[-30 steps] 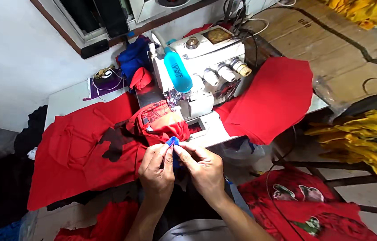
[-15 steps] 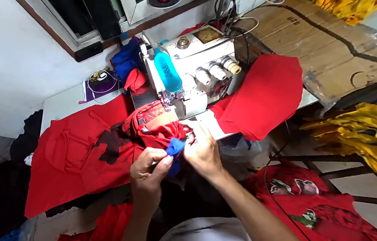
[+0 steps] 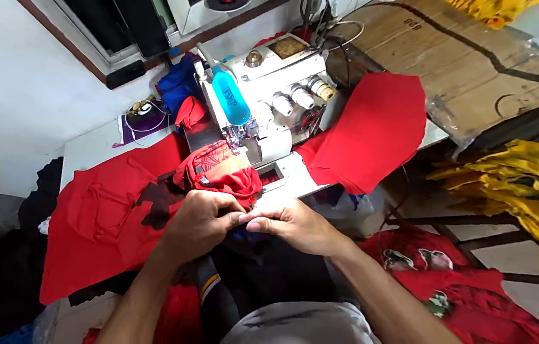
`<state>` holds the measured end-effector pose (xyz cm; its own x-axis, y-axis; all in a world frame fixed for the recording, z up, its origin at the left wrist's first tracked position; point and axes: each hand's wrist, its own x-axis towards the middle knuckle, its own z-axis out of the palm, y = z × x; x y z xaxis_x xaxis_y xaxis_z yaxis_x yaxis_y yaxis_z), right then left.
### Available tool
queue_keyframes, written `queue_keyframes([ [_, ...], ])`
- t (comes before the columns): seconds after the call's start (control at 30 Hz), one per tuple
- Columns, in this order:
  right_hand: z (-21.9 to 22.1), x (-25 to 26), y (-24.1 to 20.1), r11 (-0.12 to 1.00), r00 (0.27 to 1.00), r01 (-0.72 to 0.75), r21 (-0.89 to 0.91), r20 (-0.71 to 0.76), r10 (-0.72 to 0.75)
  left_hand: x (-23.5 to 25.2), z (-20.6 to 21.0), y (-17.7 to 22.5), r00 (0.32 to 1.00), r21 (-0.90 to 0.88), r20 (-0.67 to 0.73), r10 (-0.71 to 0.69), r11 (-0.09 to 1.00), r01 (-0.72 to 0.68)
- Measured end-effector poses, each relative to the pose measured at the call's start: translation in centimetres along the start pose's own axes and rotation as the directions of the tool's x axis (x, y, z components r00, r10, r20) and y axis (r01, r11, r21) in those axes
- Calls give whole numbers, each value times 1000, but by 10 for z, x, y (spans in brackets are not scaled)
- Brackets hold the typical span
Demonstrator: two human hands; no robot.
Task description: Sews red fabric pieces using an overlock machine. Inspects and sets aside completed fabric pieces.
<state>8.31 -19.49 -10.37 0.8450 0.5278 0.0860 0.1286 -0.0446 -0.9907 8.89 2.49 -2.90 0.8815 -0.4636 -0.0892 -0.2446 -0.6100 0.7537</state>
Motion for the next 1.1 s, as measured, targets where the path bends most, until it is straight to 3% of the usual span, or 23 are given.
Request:
queue_keyframes([
  [0.2,8,-10,11,995,985,48,-87,-159,-61,-9,8,-23,995,49,13,97,994,-98],
  [0.3,6,-6,10,997,996,54,45,-66,-51,-8,7,-24,992,47,-7,128,991,-127],
  [0.37,6,-3,13,968,999,-22,250,-22,29,-5,6,-26,985,9,-3,172,985,-172],
  [0.43,6,0,16,959,999,-44,281,-19,51,-3,4,-28,978,23,-12,209,978,-209],
  [0.57,5,0,15,998,991,50,40,-125,-45,-1,2,-30,969,67,-33,244,968,-241],
  [0.7,7,7,13,967,941,137,-213,-278,-195,15,-10,-28,952,177,-44,304,940,-292],
  [0.8,11,32,17,921,842,14,-389,-492,-221,59,-26,-39,942,351,-72,328,892,-284],
  [0.83,13,43,19,936,809,-50,-349,-564,-167,77,-28,-49,940,357,-90,328,892,-277],
  [0.9,21,54,24,981,770,-174,-86,-633,81,102,-24,-69,945,282,-106,309,921,-270],
  [0.97,27,46,30,936,779,-193,295,-534,329,96,-11,-78,950,198,-94,297,941,-275],
  [1.03,29,30,38,867,835,-172,468,-396,381,79,3,-79,945,183,-45,323,933,-310],
  [1.1,31,17,44,919,877,-126,373,-392,279,71,4,-76,936,195,41,350,916,-351],
])
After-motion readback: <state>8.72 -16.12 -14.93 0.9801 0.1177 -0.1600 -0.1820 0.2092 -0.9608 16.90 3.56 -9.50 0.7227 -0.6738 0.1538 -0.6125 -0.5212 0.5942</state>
